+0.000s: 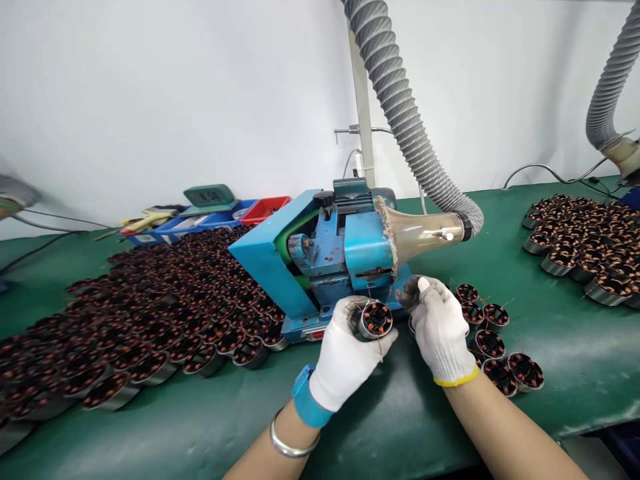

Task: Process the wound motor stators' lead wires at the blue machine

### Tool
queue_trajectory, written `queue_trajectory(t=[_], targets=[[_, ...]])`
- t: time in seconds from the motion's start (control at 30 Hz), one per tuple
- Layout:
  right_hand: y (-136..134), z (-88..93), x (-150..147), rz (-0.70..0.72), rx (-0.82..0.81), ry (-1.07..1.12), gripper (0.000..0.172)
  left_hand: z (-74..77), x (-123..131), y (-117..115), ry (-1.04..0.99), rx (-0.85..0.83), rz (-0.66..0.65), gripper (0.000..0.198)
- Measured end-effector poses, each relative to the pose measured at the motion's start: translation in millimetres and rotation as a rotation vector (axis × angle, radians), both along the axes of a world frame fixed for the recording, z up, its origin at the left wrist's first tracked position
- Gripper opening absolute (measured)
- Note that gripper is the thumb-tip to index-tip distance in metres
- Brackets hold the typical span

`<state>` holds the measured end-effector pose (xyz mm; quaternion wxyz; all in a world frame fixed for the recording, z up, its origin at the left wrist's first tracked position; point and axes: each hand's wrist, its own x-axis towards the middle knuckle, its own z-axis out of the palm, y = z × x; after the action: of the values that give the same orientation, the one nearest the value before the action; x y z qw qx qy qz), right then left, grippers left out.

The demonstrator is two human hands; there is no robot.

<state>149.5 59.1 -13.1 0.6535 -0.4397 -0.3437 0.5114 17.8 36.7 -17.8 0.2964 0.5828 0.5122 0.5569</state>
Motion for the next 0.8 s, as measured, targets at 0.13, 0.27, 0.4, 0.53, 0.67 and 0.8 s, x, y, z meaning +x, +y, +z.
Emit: queue_trajectory(t=[0.13,0.27,0.4,0.53,0.67,0.8], targets=[[-13.0,3.1,-9.6,0.270,0.039,-0.281,0.045,-3.5,2.0,5.1,-0.155,-0.032,0.134,0.057],[-22.1,8.1,-27.5,0.312,0.056,-0.382,0.066,-0.4,1.3,11.9,-0.051,-0.005,0.256,0.048],[-10.9,7.7,-33.2,0.246,0.102,-0.408,0.049,4.5,2.9,22.0,-0.029,0.107,0.198,0.044],[-2.3,6.2,-30.7,0.220,0.154,-0.451,0.045,3.8,4.2,28.9,0.014,0.126,0.213,0.044],[-1.6,7.3,-30.6,0.216,0.166,-0.443,0.045,4.3,3.6,29.6,0.066,0.151,0.231,0.043],[0.1,6.8,-31.8,0.235,0.176,-0.370,0.038,8.6,3.7,28.9,0.131,0.120,0.246,0.041]])
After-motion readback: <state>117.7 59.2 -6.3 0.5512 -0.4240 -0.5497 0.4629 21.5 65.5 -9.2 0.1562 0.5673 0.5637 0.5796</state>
